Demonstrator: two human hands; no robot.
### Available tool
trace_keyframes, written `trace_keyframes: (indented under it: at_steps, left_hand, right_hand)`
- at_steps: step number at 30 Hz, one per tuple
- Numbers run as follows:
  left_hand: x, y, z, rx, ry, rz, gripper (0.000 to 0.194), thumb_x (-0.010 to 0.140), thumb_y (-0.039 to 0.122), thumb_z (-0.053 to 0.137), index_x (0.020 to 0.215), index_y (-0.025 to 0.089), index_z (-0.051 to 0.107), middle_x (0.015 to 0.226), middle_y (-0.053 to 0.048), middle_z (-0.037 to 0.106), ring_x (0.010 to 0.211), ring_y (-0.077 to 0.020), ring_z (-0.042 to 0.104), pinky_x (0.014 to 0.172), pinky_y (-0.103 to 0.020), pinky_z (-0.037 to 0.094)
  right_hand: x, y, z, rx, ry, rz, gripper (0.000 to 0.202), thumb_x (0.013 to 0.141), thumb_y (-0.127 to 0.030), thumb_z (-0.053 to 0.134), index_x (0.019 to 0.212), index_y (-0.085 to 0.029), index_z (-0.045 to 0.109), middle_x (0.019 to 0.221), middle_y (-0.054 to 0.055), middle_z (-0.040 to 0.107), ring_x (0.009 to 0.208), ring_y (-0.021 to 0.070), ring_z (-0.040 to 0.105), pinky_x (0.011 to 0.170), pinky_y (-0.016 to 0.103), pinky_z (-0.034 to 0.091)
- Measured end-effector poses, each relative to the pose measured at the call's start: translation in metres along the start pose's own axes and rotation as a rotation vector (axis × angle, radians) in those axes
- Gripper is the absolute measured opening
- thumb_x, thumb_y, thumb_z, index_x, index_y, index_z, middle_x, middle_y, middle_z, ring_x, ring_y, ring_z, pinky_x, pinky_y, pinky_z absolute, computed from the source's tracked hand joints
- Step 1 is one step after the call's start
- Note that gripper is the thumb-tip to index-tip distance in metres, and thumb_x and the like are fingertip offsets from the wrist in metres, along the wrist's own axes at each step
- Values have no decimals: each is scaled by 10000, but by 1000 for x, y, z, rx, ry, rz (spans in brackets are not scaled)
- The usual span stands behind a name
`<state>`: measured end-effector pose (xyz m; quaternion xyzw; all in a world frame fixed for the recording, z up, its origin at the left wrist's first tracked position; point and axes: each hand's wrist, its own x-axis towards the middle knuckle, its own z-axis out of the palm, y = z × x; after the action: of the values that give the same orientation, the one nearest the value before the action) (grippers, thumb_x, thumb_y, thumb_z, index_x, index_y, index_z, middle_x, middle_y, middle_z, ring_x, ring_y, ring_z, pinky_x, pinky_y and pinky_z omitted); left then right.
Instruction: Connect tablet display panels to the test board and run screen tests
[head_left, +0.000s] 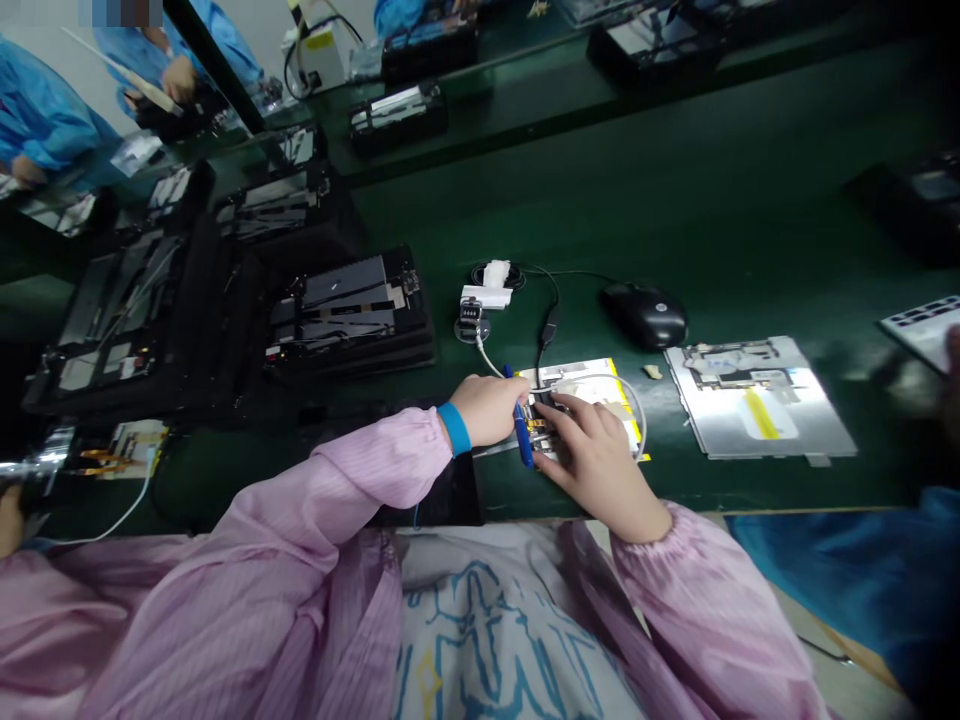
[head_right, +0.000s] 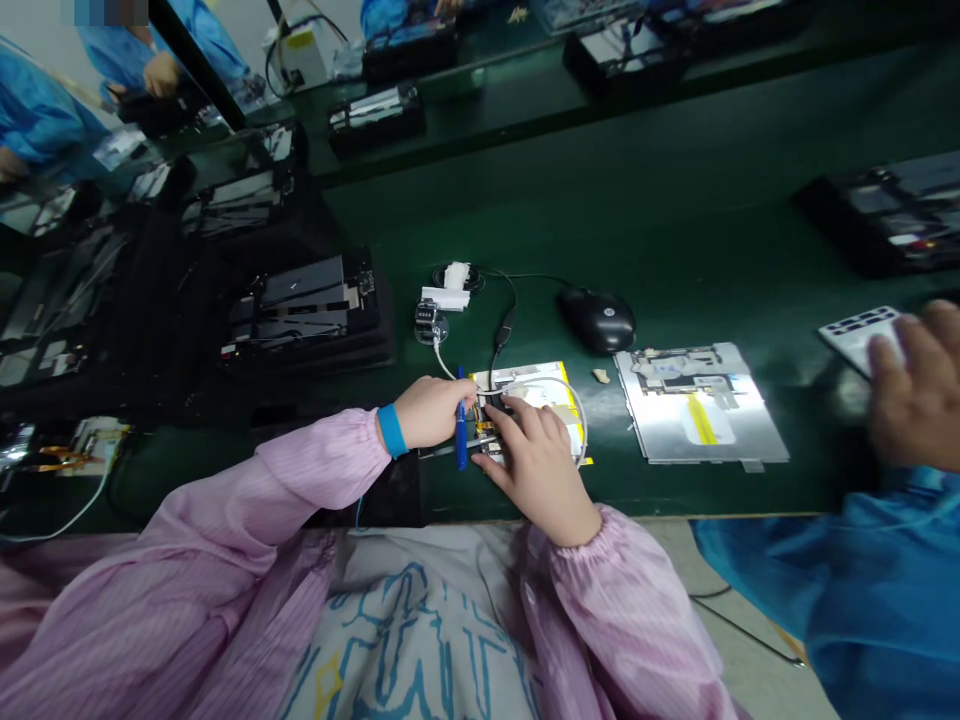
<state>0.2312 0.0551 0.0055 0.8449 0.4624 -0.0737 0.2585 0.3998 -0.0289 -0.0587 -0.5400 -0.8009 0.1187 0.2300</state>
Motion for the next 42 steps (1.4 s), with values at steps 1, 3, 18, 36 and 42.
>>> trace_keyframes:
  at_steps: [1, 3, 18, 36, 42]
  left_hand:
    - [0, 0, 0, 4, -5, 1, 117, 839, 165, 460, 849, 203, 570, 821, -42, 698, 843, -233, 662, 719, -314, 421]
    - [0, 0, -1, 11, -13, 0, 119, 836, 163, 458, 857, 205, 567, 830, -43, 701, 852, -235, 665, 727, -316, 426]
    - [-2, -2, -2, -31, -2, 19, 49, 818, 189, 502, 842, 199, 543, 773, -2, 673, 734, -188, 630, 654, -278, 388]
    - [-2, 0, -3, 3, -23, 52, 23, 830, 215, 523, 847, 202, 519, 800, -11, 689, 772, -206, 657, 675, -290, 406]
    - [-2, 1, -3, -4, -13, 45, 37, 843, 198, 498, 871, 196, 521, 860, -21, 705, 804, -204, 661, 708, -300, 418]
  right_hand:
    - [0, 0, 0, 0, 6, -2, 499, 875, -407, 549, 1316, -178, 504, 1321, 152, 499, 1099, 328, 476, 946, 504, 400]
    - [0, 1, 1, 2, 17, -8, 495, 874, -411, 551, 1310, -182, 509, 1314, 151, 505, 1094, 327, 483, 947, 506, 402]
    - [-1, 3, 2, 12, 30, -12, 506, 867, -468, 569, 1275, -171, 536, 1299, 159, 528, 1093, 336, 488, 939, 520, 415]
    - [0, 2, 2, 21, 38, -19, 468, 862, -446, 591, 1261, -205, 552, 1292, 144, 522, 1104, 336, 505, 939, 522, 420]
    - [0, 4, 2, 33, 52, -51, 418, 869, -437, 585, 1218, -207, 598, 1300, 152, 499, 1111, 324, 495, 935, 515, 426]
